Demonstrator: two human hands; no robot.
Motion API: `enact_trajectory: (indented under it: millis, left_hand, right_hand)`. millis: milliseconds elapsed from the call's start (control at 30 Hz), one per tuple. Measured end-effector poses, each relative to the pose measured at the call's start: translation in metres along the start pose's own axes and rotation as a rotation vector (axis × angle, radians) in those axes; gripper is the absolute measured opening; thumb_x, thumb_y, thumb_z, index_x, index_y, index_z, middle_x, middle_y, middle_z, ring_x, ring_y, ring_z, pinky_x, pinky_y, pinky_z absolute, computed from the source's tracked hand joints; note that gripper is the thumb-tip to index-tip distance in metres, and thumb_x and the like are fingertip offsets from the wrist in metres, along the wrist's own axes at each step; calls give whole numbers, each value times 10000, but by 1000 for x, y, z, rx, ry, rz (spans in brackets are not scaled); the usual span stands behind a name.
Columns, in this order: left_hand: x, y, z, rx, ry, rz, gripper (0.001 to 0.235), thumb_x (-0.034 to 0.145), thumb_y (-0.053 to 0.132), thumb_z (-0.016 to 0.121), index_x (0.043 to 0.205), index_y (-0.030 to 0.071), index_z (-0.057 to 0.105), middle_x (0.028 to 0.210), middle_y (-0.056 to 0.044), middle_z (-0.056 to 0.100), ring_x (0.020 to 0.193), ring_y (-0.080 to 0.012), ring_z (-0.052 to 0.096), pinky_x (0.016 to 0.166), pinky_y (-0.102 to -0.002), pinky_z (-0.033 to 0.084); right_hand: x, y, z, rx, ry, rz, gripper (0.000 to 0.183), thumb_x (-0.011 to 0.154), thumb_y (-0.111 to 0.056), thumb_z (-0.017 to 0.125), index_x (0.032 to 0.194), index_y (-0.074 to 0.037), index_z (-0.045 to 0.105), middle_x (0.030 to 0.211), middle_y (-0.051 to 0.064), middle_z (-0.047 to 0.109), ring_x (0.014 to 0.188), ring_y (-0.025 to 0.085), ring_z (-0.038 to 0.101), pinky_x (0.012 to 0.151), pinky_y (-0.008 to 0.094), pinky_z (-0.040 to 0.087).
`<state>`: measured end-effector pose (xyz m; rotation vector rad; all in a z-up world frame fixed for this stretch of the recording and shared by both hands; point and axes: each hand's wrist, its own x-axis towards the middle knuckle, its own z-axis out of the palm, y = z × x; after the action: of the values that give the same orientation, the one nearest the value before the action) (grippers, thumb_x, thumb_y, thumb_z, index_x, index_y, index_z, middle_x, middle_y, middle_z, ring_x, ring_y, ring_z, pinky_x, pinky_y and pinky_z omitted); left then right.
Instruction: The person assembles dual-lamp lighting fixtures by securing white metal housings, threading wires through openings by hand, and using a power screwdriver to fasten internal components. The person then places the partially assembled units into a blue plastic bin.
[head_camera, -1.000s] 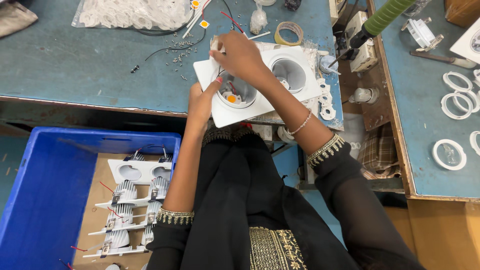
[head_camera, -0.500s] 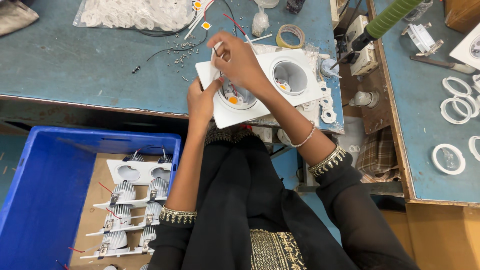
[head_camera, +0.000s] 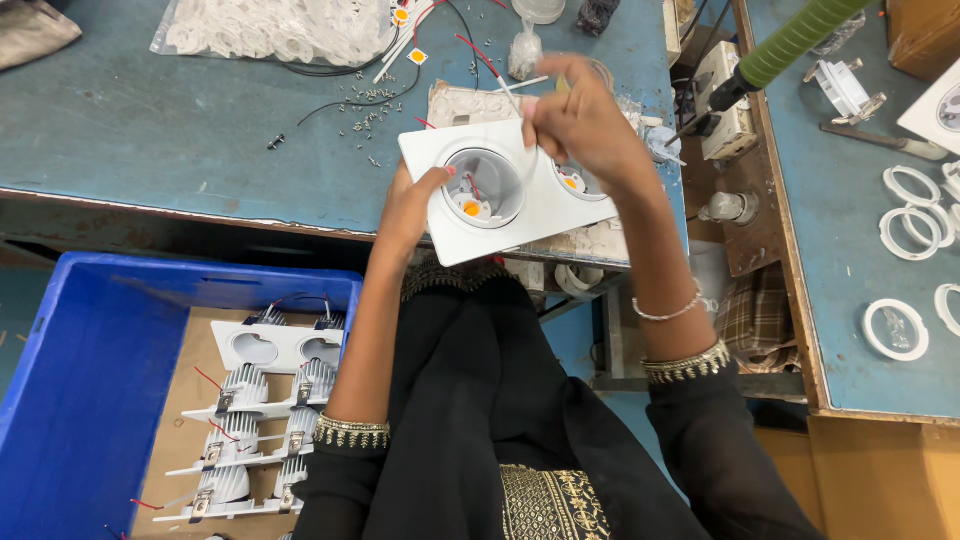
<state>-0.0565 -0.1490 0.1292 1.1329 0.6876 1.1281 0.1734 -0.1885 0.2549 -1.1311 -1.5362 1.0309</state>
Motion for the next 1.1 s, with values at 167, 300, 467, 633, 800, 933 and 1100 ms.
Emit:
enact_trajectory:
  millis: [167,300,467,633,800,933,1100]
  left_hand:
    - [3,-5,-3,-36,-24,-38,606,861,193,636,1388,-40,450,1223,-142,634,1093,-190,634,951,-299,510]
    - [5,-8,-4,-30,-6,-50,621,848,205,636,1386,-34,439,1199,-135,631,1078,-191,628,943,-302,506]
    - [12,-13,-7,-37,-12,-22,605,851,198,641,1372,-53,464,1175,-129,632,1063,-187,615,950,-299,496]
    - [9,-9,-5,-54,-13,-28,614,838,213,634,1366,-48,458,1154,-129,634,1047,-190,624,940,-298,502]
    - [7,-3,-2,-46,1,-67,623,827,229,630,1359,-46,457,1141,-148,642,1039,-206,647,922,-305,519]
    - [5,-2,-1,-41,5,-77,628,824,231,630,1362,-44,458,1130,-145,642,1022,-209,647,906,-311,520]
    - [4,0,0,-69,-1,-60,636,825,232,626,1372,-44,455,1155,-145,642,1045,-211,645,922,-311,517]
  right_hand:
    - [-1,2,9,-373,-319,205,129,964,-143,695,914,-26,715,655,26,654,533,47,488,475,235,364]
    - [11,19,36,-636,-374,231,120,877,-148,742,832,-41,715,654,67,697,557,112,585,545,294,445]
    - [7,21,48,-930,-141,132,77,806,-126,712,805,-50,723,724,110,723,642,248,682,648,354,531]
    - [0,16,50,-900,-91,129,121,832,-154,716,810,-37,696,693,122,702,618,273,668,622,380,515]
    - [-3,20,52,-913,-69,74,121,847,-154,719,806,-49,674,647,96,675,587,272,654,583,391,489]
    - [-7,25,58,-1007,10,0,120,853,-170,735,821,-73,671,628,73,661,590,287,648,563,420,476]
    - [-11,27,62,-1049,-55,-8,78,830,-191,750,802,-127,714,672,42,696,652,283,675,598,428,502]
